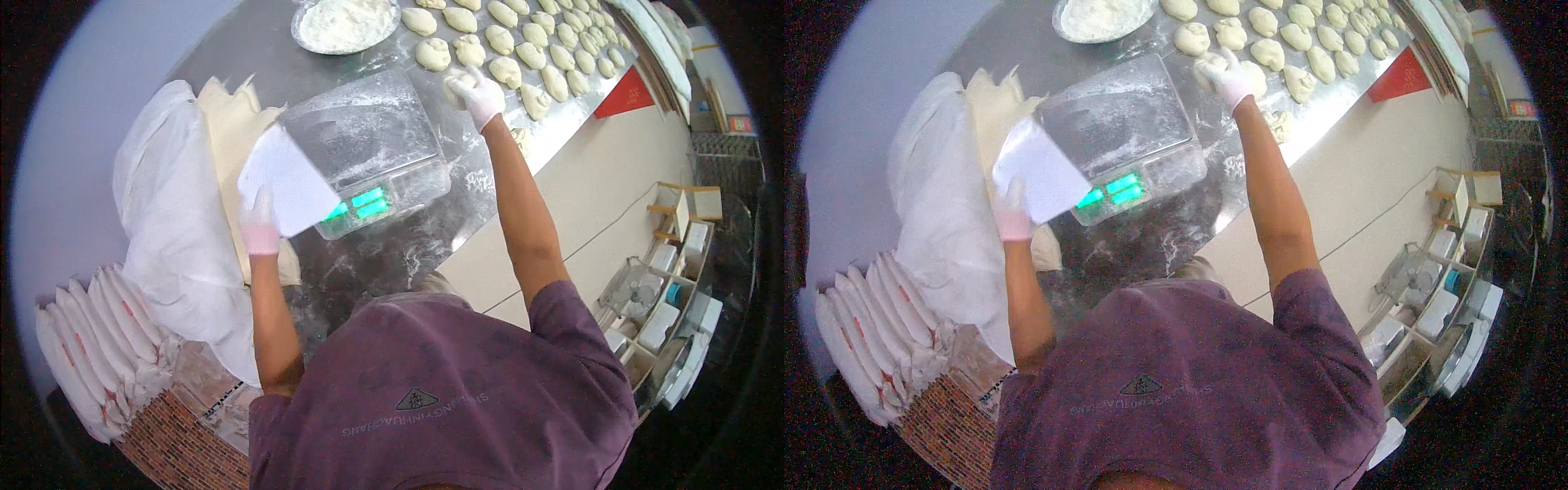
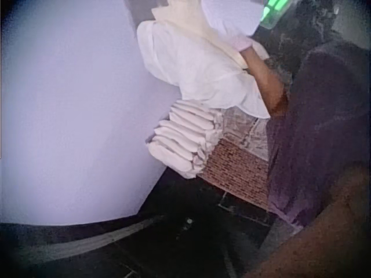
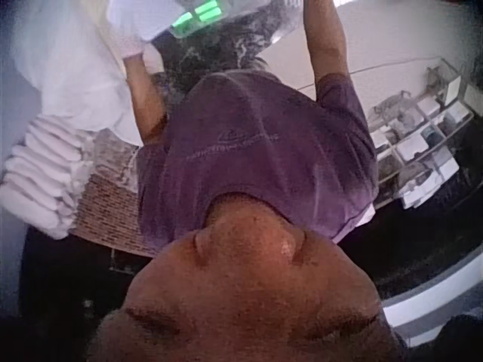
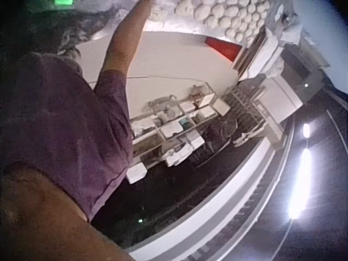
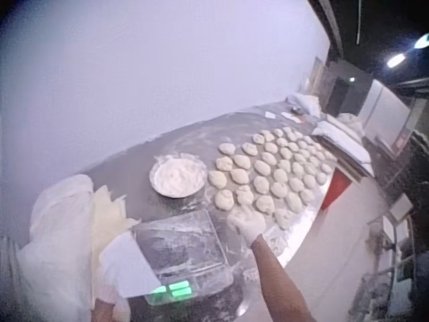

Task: The person prepares dough by using a scraper to cut pieces from a larger mass, weighing them on a digital scale, and hand-shaping them into small rounds on a metal surface.

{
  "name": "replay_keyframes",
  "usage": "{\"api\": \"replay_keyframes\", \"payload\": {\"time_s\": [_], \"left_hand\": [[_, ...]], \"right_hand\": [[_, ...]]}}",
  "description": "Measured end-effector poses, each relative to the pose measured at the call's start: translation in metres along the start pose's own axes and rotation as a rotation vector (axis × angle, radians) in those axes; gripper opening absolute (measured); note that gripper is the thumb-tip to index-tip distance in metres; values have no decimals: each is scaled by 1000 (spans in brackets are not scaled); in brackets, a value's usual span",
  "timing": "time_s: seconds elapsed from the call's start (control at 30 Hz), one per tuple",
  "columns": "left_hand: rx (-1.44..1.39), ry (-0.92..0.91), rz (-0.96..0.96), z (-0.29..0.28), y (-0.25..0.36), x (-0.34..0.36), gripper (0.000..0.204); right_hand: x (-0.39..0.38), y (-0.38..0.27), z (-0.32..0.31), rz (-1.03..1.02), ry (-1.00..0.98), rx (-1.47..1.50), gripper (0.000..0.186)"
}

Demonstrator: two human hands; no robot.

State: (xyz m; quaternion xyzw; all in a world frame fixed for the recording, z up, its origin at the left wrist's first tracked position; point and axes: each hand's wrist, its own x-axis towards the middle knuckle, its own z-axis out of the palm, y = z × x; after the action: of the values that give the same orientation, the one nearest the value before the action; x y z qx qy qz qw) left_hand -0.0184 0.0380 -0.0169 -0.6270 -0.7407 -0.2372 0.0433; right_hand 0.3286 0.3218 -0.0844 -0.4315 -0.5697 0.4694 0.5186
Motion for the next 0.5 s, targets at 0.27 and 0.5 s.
{"api": "replay_keyframes", "payload": {"time_s": [0.27,0.5], "left_hand": [[-398,16,-885,-76,-16,-91,34],[-273,-289,-751,-86,-15,-84,35]], "right_hand": [[-34,71,-44,-66,135,-317,38],[-145,-65,72,73,-472,-113,31]]}}
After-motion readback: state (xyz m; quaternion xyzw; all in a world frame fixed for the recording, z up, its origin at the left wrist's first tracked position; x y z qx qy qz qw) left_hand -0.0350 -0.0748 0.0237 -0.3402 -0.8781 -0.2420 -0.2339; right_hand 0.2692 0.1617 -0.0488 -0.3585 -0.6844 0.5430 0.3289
